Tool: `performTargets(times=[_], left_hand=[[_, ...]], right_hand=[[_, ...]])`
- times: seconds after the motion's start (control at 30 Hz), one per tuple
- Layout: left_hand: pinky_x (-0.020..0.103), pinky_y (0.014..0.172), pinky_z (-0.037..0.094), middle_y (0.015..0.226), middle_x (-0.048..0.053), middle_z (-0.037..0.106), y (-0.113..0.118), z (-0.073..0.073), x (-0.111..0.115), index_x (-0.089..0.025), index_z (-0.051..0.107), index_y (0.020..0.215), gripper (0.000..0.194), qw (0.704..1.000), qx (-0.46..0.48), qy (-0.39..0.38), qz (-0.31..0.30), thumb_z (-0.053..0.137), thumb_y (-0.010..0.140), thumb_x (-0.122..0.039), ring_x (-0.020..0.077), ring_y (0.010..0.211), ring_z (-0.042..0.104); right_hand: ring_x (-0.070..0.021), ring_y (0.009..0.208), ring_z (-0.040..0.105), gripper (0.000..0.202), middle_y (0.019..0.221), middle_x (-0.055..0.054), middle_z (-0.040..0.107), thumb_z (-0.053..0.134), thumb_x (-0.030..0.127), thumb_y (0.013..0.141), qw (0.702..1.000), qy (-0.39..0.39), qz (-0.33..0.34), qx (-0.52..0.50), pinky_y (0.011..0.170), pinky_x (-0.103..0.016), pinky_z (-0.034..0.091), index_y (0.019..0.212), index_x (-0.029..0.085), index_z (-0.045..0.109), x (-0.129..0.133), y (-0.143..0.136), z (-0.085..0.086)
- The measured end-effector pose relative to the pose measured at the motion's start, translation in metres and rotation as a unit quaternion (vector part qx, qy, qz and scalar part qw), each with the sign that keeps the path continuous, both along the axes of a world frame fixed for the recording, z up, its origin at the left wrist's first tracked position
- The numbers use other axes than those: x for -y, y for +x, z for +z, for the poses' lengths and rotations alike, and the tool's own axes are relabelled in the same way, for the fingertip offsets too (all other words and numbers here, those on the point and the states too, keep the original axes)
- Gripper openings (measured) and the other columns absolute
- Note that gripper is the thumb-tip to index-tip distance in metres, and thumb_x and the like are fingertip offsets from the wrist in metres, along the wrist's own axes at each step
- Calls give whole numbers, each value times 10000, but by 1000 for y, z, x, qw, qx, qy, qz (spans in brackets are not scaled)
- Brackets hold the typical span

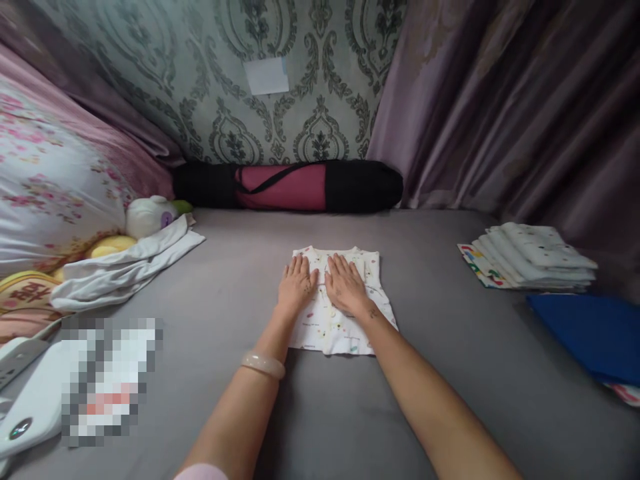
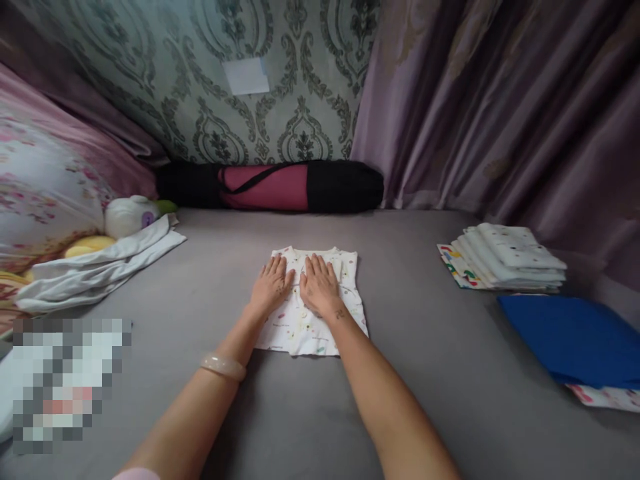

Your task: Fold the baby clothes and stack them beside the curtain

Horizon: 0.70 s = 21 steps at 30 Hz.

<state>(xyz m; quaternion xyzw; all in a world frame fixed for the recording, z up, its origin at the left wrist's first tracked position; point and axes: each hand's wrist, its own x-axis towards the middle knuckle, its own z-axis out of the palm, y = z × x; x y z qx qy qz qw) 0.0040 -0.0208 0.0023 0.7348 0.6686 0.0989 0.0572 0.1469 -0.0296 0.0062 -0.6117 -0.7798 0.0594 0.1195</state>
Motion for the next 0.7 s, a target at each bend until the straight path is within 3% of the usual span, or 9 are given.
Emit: performTargets(times=[0.27,0.43,0.6,0.7], left_hand=[[443,1166,218,1545,156,282,-7,-2,-1,-73,334,1459,619,1000,18,16,-17,245,979,-452,266,1442,230],[471,1137,256,1538,217,257,-18,11,3,-44,328,1446,627,997,1,-13,-80,255,980,-457,310,1440,212],[462,1171,180,1544,199,259,-18,9,45,-55,324,1451,617,980,-40,44,-192,284,980,-450,289,1450,190],[419,1177,190,1535,184,295,-23,3,70,-63,327,1455,625,967,-31,54,-246,257,988,-473,255,1448,210]], right_hand=[[-272,1434,193,639,1543,-171,268,249,413,987,994,0,-101,29,1160,-450,104,1473,1,300,1,19,-1],[-253,1453,137,611,1570,-161,194,269,373,986,1000,-5,-1,24,1174,-415,118,1483,17,282,25,38,14],[-230,1459,117,591,1575,-127,192,254,391,993,992,-5,124,31,1179,-440,117,1499,85,275,70,42,14],[-231,1456,136,575,1569,-125,212,233,385,1002,988,-22,145,38,1177,-463,110,1499,101,281,85,41,12]])
